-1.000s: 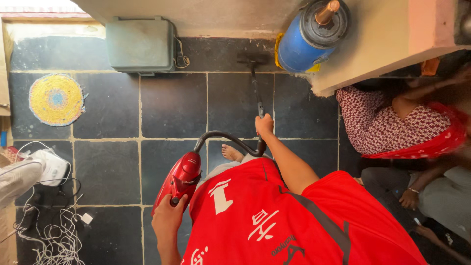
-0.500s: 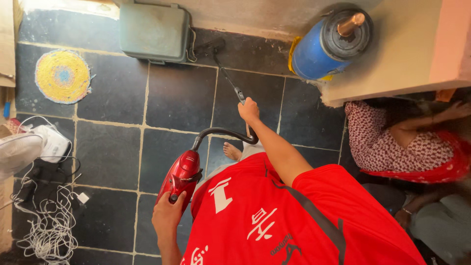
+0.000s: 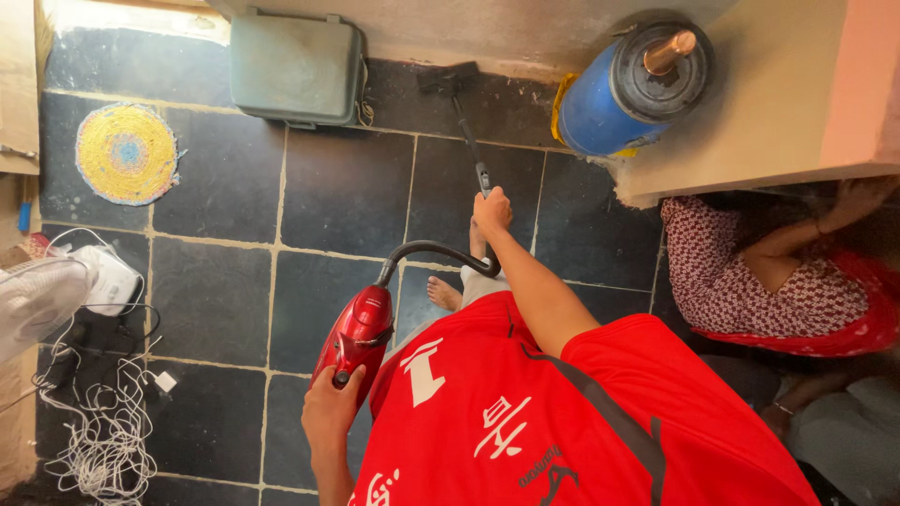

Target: The person vacuums the floor by hand, moving the vacuum head across the dark tiles and into a narrow corridor.

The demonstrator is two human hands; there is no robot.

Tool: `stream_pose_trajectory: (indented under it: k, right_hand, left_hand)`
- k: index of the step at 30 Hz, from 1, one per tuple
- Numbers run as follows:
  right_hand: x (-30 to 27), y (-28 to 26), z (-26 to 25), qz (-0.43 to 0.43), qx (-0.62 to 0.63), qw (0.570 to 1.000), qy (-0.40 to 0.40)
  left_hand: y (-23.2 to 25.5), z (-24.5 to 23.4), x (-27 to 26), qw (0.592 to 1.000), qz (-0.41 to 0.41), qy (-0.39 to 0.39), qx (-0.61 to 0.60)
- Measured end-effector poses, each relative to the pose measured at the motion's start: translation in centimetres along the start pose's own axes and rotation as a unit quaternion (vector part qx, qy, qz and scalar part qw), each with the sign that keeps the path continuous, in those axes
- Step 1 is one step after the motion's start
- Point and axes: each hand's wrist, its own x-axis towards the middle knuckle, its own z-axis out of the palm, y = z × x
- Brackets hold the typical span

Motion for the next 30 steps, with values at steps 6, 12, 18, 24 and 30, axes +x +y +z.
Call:
stream_pose_trajectory:
  k: [6, 12, 18, 24, 30]
  right_hand:
    - [1.6, 1.7, -2.4, 0.053, 0.033, 0.996, 0.059]
    - [2.2, 2.0, -3.8, 0.054, 0.037, 0.992, 0.109]
    - [1.4, -0.6, -4.0, 0.128, 0.126, 0.984, -0.009]
    - [1.9, -2.9, -0.7, 0.025, 0.069, 0.997, 0.036]
    - [0.1, -6.5, 2.7, 0.016, 0.067, 0.997, -0.031]
  left_hand:
    - [1.0, 0.0, 0.4, 0.999, 0.029, 0.010, 0.010]
    - [2.0, -0.2, 0.9, 0.999, 0.028, -0.016, 0.002]
    - [1.2, 0.0, 0.9, 1.000, 0.024, 0.002, 0.003]
    - [0.1, 0.2, 0.0, 0.999, -0.015, 0.011, -0.034]
    - [-0.6, 0.5, -1.4, 0.996, -0.056, 0.034, -0.065]
